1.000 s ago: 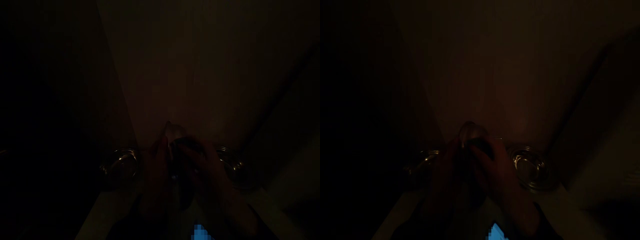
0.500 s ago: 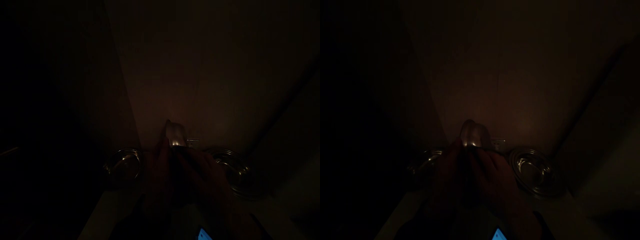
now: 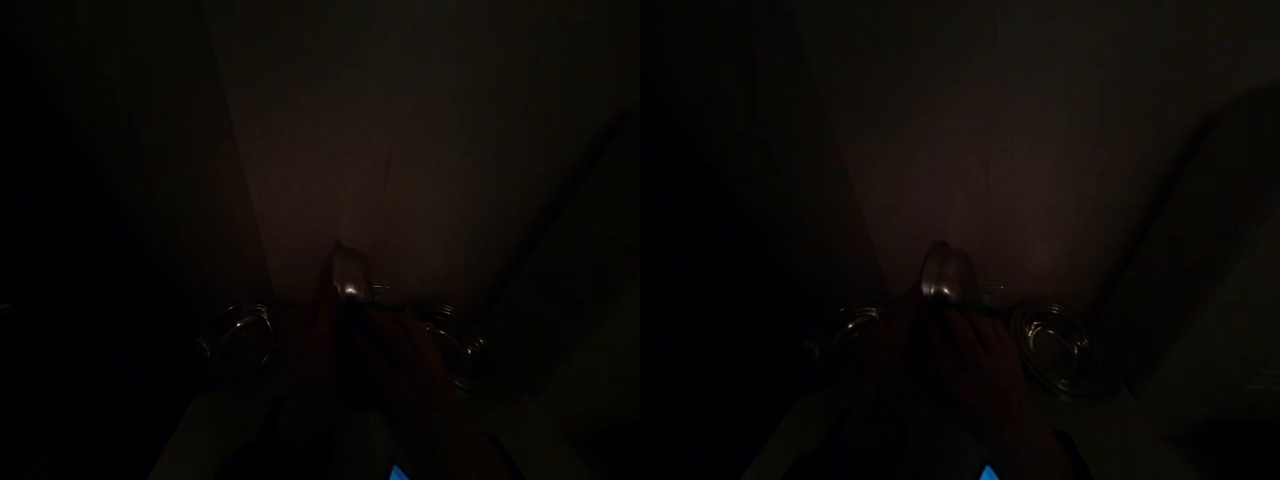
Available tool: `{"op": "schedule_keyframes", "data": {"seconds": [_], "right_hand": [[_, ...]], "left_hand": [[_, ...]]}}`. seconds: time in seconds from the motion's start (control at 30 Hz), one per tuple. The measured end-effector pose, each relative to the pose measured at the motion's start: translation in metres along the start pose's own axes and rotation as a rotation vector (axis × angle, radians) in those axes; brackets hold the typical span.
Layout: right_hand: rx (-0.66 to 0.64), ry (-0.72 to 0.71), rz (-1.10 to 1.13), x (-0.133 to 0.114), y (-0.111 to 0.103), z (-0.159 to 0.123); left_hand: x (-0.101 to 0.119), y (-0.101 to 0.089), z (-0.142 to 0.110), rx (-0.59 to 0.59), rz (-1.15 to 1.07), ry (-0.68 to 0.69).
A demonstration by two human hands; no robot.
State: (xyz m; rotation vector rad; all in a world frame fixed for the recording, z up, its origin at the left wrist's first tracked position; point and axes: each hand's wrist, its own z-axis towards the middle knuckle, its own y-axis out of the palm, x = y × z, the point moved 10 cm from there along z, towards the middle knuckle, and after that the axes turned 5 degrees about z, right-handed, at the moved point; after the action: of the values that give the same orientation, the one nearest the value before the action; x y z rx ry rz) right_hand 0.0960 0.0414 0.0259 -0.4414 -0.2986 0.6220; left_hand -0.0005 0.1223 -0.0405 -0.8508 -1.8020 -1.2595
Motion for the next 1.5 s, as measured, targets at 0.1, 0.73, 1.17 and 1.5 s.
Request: {"op": "schedule_keyframes", "data": {"seconds": [0.1,0.73,1.17,1.5], "right_hand": [[-0.025,0.020,0.018,0.000,0.005,-0.003],[-0.032,0.026,-0.048,0.002,0.003,0.002],[-0.049,0.043,-0.156,0.002,-0.010,0.012],[-0.027,0.030,-0.131,-0.003,-0.010,0.011]], "left_hand": [[0.002,-0.001,-0.001,0.025,0.011,0.008],[-0.001,-0.006,0.018,-0.131,0.153,0.221],[-0.001,0.018,-0.003,-0.341,0.080,0.243],[-0.002,-0.003,0.008,-0.182,0.083,0.194]]}}
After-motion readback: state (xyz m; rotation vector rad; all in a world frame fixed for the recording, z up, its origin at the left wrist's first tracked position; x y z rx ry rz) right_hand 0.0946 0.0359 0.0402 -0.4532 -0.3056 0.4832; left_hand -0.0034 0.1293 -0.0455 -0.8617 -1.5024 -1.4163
